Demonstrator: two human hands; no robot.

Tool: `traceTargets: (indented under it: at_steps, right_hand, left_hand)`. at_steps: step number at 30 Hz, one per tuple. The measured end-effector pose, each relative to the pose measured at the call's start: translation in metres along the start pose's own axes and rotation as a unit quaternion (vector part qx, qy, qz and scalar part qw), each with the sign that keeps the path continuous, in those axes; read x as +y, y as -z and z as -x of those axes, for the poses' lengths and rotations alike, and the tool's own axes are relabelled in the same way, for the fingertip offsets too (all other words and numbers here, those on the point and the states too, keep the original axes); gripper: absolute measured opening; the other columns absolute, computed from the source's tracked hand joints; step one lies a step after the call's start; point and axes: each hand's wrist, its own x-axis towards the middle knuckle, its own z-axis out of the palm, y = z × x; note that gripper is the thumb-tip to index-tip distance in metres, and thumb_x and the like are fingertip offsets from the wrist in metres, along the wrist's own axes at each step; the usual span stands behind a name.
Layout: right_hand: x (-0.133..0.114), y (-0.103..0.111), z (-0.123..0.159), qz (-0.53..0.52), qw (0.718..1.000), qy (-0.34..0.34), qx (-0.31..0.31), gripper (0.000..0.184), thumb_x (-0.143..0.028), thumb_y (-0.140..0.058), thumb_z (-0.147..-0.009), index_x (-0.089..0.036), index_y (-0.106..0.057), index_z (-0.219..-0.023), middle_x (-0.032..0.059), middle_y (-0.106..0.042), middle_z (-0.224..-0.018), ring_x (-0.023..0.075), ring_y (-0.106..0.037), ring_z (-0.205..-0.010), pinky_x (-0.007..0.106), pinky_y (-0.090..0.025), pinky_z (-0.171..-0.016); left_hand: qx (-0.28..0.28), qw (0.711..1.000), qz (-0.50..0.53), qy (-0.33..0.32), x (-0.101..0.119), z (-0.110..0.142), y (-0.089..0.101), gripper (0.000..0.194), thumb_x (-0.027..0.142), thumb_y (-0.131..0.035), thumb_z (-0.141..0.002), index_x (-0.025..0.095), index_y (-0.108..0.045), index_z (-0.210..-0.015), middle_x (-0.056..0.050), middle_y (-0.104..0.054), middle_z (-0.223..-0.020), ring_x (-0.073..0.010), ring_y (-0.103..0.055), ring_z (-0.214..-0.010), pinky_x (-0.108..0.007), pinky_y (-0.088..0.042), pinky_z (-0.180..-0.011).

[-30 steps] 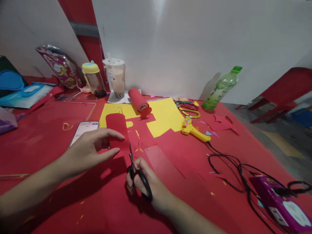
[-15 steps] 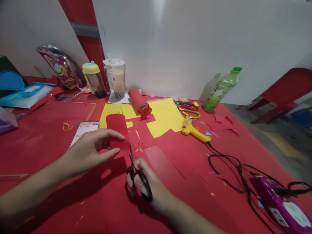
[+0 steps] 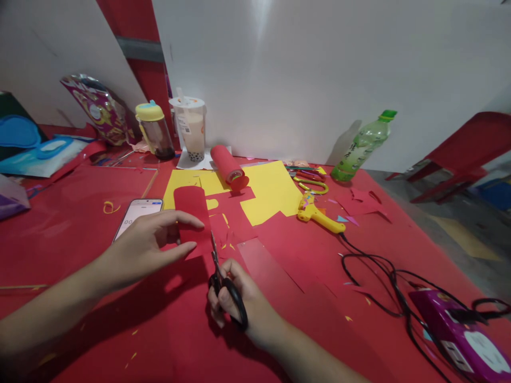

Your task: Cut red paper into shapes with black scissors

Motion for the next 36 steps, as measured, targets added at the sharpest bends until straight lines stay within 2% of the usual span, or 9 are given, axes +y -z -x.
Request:
traceTargets:
  at_steps: [15,23,31,36]
  right_hand:
    - [-0.0040,-0.0028,0.0018,0.003,0.999,-0.023,0.022,0.042,-0.056,-0.057,-0.074,-0.022,-0.033,-0.076,-0.0080,-0.044,-0.060,0.0038,-0.036,-0.039,0.018,-0.030,-0.041]
    - [0.0034,0.0007,-0.0001,-0.028,0.999,0.015,-0.012,0.038,-0.053,-0.055,-0.078,-0.022,-0.033,-0.078,-0.0076,-0.045,-0.061,0.0051,-0.041,-0.043,0.019,-0.034,-0.045]
    - [0.0010,-0.0006,0.0016,-0.020,0.999,0.021,-0.027,0.038,-0.056,-0.051,-0.079,-0.022,-0.034,-0.080,-0.0044,-0.046,-0.067,0.0078,-0.045,-0.050,0.024,-0.039,-0.051]
    - [0.0016,0.0006,0.0023,-0.021,0.999,0.025,-0.032,0.037,-0.055,-0.049,-0.081,-0.022,-0.033,-0.079,-0.0045,-0.046,-0.067,0.0073,-0.045,-0.049,0.023,-0.038,-0.051]
  left_hand:
    - [0.000,1.000,0.011,0.022,0.0004,-0.0005,0.0000,0.020,0.019,-0.057,-0.074,0.021,-0.060,-0.094,0.001,-0.063,-0.085,-0.0090,-0.052,-0.060,-0.021,-0.045,-0.058]
    - [-0.015,0.998,0.036,0.052,0.0036,0.0009,-0.0003,0.022,0.021,-0.057,-0.073,0.020,-0.060,-0.095,0.002,-0.059,-0.073,-0.0091,-0.050,-0.055,-0.021,-0.042,-0.051]
    - [-0.038,0.996,0.041,0.065,0.0078,0.0021,-0.0008,0.022,0.020,-0.056,-0.073,0.020,-0.060,-0.095,0.006,-0.048,-0.056,-0.0087,-0.046,-0.048,-0.019,-0.037,-0.044]
    - [-0.032,0.997,0.039,0.052,0.0094,0.0016,-0.0008,0.021,0.019,-0.056,-0.072,0.018,-0.061,-0.093,0.003,-0.056,-0.064,-0.0085,-0.048,-0.050,-0.019,-0.040,-0.046]
